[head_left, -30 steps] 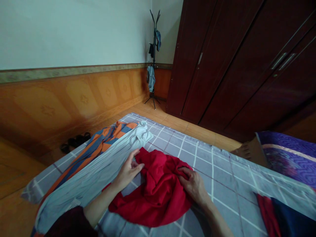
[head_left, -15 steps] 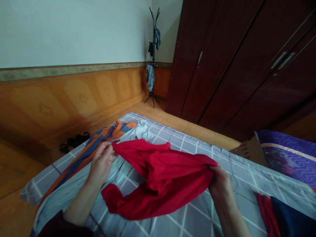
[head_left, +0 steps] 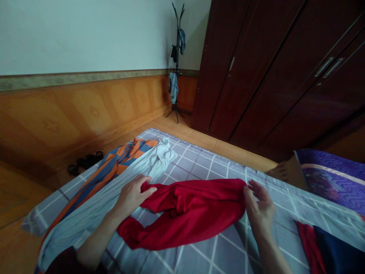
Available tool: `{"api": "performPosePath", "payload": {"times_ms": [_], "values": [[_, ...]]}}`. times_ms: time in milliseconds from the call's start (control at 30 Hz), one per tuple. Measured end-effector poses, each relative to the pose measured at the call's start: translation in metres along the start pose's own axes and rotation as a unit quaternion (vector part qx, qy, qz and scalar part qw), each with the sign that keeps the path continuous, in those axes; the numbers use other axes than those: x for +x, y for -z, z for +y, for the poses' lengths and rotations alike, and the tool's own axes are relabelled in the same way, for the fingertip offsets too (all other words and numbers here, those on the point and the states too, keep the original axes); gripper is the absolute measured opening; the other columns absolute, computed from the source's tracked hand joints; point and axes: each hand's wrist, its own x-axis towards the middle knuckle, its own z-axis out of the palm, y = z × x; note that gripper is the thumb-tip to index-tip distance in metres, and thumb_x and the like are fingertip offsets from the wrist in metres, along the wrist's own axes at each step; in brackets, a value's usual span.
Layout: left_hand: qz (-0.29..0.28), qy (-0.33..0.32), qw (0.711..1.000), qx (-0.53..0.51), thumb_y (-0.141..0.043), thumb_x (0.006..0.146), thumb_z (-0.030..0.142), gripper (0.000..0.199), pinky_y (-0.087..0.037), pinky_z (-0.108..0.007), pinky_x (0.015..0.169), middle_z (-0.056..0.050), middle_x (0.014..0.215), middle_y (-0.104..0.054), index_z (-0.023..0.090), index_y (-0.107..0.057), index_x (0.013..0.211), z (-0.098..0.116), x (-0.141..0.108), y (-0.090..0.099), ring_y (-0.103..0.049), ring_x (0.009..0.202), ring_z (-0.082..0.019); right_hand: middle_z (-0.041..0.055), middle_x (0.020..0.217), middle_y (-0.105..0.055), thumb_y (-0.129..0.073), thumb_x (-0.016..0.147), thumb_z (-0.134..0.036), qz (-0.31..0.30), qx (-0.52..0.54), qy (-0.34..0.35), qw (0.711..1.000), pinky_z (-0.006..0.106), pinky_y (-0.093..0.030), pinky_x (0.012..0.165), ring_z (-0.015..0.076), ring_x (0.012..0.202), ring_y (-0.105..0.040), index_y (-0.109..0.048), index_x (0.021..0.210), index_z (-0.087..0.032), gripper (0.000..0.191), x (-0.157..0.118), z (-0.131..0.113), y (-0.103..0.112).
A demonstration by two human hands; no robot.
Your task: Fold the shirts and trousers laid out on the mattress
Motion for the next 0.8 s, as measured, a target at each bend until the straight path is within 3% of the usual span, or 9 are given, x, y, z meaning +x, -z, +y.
{"api": "performPosePath", "payload": {"times_ms": [100,267,333,400,467,533,600,633,800], "values": [[-0.034,-0.018,0.998,0.045,-0.062,0.075,0.037,0.042,-0.043,-0.034,0.087,-0.008,0.111,-0.066,0.022,-0.059,0.114,0.005,-0.004,-0.016,-0.061,0.102,-0.025,0.0125,0.119,-0.058,-0.060,0.073,-0.047,-0.083,-0.093,0.151,0.981,0.045,-0.035,0.099,0.0287,0.112,-0.050,-0.059,0.117,-0.017,0.054,-0.009,-0.004,-0.010],[-0.104,-0.046,0.991,0.071,-0.057,0.077,0.028,0.008,-0.043,-0.030,0.072,-0.001,0.075,-0.066,0.024,-0.061,0.082,0.013,-0.009,-0.018,-0.063,0.077,-0.022,0.0074,0.080,-0.062,-0.057,0.072,-0.036,-0.200,-0.197,0.190,0.941,0.042,-0.043,0.080,0.0268,0.083,-0.053,-0.067,0.091,-0.021,0.026,-0.022,-0.014,-0.021],[-0.007,-0.061,0.997,0.047,-0.054,0.077,0.024,0.004,-0.042,-0.028,0.071,0.000,0.075,-0.063,0.024,-0.056,0.079,0.015,-0.008,-0.012,-0.062,0.074,-0.020,0.0066,0.075,-0.061,-0.054,0.070,-0.030,-0.157,-0.164,0.212,0.951,0.041,-0.043,0.076,0.0255,0.078,-0.053,-0.066,0.078,-0.022,0.017,-0.025,-0.032,-0.016],[0.154,-0.081,0.985,0.006,-0.051,0.073,0.017,0.006,-0.043,-0.028,0.073,-0.001,0.081,-0.059,0.023,-0.050,0.076,0.015,-0.007,-0.004,-0.060,0.080,-0.020,0.0072,0.082,-0.063,-0.054,0.068,-0.027,-0.151,-0.080,0.226,0.959,0.040,-0.042,0.077,0.0255,0.082,-0.054,-0.064,0.073,-0.022,0.013,-0.028,-0.058,-0.004],[0.283,-0.100,0.953,-0.033,-0.048,0.068,0.012,0.012,-0.042,-0.028,0.080,-0.002,0.084,-0.056,0.023,-0.044,0.071,0.011,-0.005,0.002,-0.057,0.089,-0.020,0.0063,0.086,-0.065,-0.057,0.070,-0.028,-0.307,0.008,0.186,0.933,0.037,-0.044,0.075,0.0240,0.082,-0.056,-0.065,0.073,-0.022,0.011,-0.031,-0.087,0.011],[0.331,-0.091,0.937,-0.066,-0.046,0.064,0.009,0.015,-0.042,-0.029,0.085,-0.001,0.083,-0.053,0.023,-0.042,0.069,0.005,-0.003,0.004,-0.055,0.094,-0.020,0.0048,0.079,-0.066,-0.061,0.073,-0.032,-0.537,0.044,0.083,0.839,0.031,-0.044,0.064,0.0207,0.072,-0.057,-0.068,0.076,-0.021,0.013,-0.036,-0.109,0.022],[0.326,-0.058,0.938,-0.103,-0.045,0.063,0.008,0.021,-0.042,-0.029,0.087,-0.001,0.085,-0.054,0.022,-0.047,0.078,-0.001,-0.001,0.002,-0.056,0.094,-0.020,0.0036,0.071,-0.065,-0.063,0.076,-0.039,-0.649,0.036,0.005,0.760,0.028,-0.042,0.058,0.0179,0.064,-0.055,-0.070,0.082,-0.020,0.021,-0.040,-0.119,0.025],[0.316,-0.046,0.940,-0.123,-0.046,0.063,0.008,0.027,-0.042,-0.029,0.088,-0.002,0.090,-0.055,0.022,-0.049,0.085,-0.003,0.000,-0.001,-0.056,0.096,-0.019,0.0037,0.071,-0.066,-0.063,0.077,-0.042,-0.649,0.028,-0.004,0.760,0.028,-0.042,0.058,0.0177,0.064,-0.056,-0.070,0.084,-0.019,0.025,-0.043,-0.120,0.023],[0.258,-0.055,0.952,-0.155,-0.049,0.072,0.012,0.038,-0.042,-0.031,0.094,-0.006,0.109,-0.060,0.019,-0.053,0.109,-0.002,0.001,-0.009,-0.057,0.103,-0.020,0.0052,0.085,-0.068,-0.064,0.077,-0.047,-0.514,0.003,0.029,0.857,0.030,-0.046,0.068,0.0208,0.076,-0.060,-0.066,0.105,-0.019,0.039,-0.063,-0.105,-0.008]]}}
